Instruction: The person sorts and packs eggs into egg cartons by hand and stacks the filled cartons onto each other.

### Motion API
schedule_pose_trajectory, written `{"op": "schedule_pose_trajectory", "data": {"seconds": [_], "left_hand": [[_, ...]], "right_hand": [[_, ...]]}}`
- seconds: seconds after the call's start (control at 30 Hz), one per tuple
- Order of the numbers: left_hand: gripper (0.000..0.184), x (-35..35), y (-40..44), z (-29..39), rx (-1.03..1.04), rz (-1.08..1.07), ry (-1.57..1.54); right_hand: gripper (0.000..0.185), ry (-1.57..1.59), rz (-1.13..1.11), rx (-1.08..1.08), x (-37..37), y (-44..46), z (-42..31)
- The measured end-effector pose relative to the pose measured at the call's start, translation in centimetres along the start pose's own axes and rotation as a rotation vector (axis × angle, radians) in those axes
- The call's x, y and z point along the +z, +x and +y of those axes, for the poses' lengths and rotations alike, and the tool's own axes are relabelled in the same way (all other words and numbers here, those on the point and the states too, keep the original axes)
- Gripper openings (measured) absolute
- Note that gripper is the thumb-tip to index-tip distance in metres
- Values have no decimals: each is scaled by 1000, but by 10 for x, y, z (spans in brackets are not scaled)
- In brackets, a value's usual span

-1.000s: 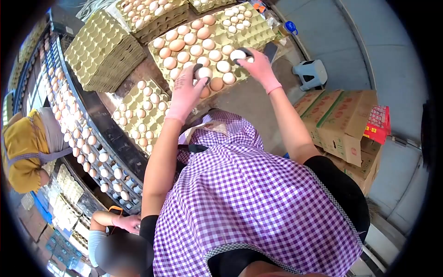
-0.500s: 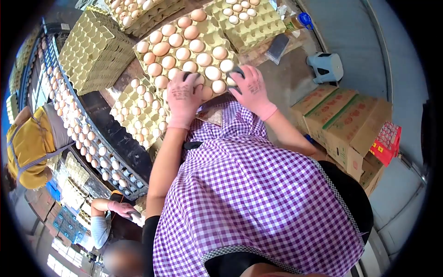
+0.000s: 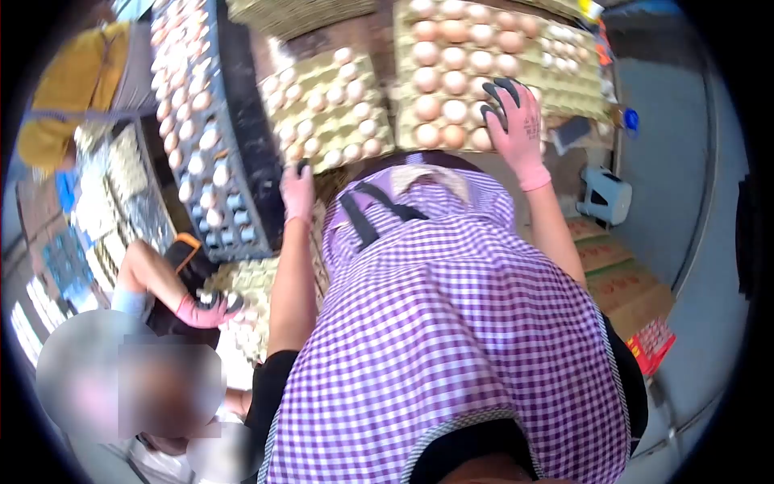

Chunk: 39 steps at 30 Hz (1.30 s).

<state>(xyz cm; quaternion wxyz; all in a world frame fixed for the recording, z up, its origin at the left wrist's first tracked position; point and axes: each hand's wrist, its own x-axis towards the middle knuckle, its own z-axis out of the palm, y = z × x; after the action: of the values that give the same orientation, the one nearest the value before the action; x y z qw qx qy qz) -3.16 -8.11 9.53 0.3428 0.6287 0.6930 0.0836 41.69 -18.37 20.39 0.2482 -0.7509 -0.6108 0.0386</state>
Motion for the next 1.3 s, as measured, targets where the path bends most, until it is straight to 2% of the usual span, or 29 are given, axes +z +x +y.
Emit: {"op": "schedule_pose_trajectory", "data": {"seconds": [0.03, 0.1, 0.17, 0.2, 0.23, 0.37, 0.43, 0.5, 0.57, 0.63, 0.7, 0.73, 0.77, 0.8, 0.83, 0.87, 0.9, 0.93, 0.97, 1.03, 1.1, 1.17, 1.23, 1.3], "left_hand": [[43, 19, 6, -58, -32, -72, 50], [46, 23, -7, -74, -47, 86, 237], [49, 21, -16, -50, 26, 243, 338], [49, 23, -11, -49, 146, 287, 332], [47, 18, -4, -37, 194, 201, 335], [51, 23, 29, -40, 392, 263, 430], [50, 27, 40, -41, 255, 317, 368], [48, 23, 52, -44, 214, 123, 181], [48, 15, 54, -28, 163, 73, 187], [48, 11, 51, -21, 136, -1, 197], [45, 14, 49, -13, 161, 89, 87], [44, 14, 48, -5, 139, 151, -41], [39, 7, 46, 9, -56, 75, -312], [38, 2, 42, 9, -130, 53, -549], [38, -4, 37, 14, -230, 23, -776], [38, -11, 28, 25, -234, 20, -777], [37, -17, 20, 34, -288, -48, -960], [36, -19, 15, 38, -342, -123, -1143], [36, -19, 12, 34, -336, -130, -1148], [35, -15, 10, 27, -298, -211, -1454], [34, -13, 10, 24, -258, -217, -1480], [35, -11, 5, 23, -307, -222, -1626], [31, -10, 2, 26, -319, -197, -1632], [39, -8, 2, 22, 138, -177, -710]], "right_hand": [[46, -42, -14, -32, 23, -8, 4], [48, -148, -89, 20, 29, -6, -13], [50, -125, -64, -7, 30, -7, -7], [50, -138, -68, -13, 31, -7, -6], [50, -151, -72, -20, 31, -8, -3], [52, -186, -59, -19, 51, -16, 13], [51, -182, -63, -10, 45, -12, 11], [50, -168, -86, -7, 38, -4, -8], [47, 25, 40, -144, 42, 11, -69], [44, 295, -242, -172, 61, 22, -126], [41, 450, -326, -157, 109, 28, -144], [42, 431, -360, -64, 141, 32, -141], [44, 406, -388, 29, 170, 37, -132], [44, 391, -366, 26, 198, 36, -125], [48, 230, -327, 193, 221, 43, -114], [53, 70, -290, 355, 238, 53, -103], [53, 68, -281, 352, 254, 62, -95], [58, 92, -232, 447, 265, 71, -88], [63, 114, -184, 542, 273, 78, -82], [66, 67, -160, 530, 277, 103, -82], [68, 30, -137, 510, 276, 126, -83], [68, -101, -372, 457, 275, 139, -89], [63, -193, -410, 385, 288, 131, -88], [54, -82, -369, 365, 291, 132, -78]]}}
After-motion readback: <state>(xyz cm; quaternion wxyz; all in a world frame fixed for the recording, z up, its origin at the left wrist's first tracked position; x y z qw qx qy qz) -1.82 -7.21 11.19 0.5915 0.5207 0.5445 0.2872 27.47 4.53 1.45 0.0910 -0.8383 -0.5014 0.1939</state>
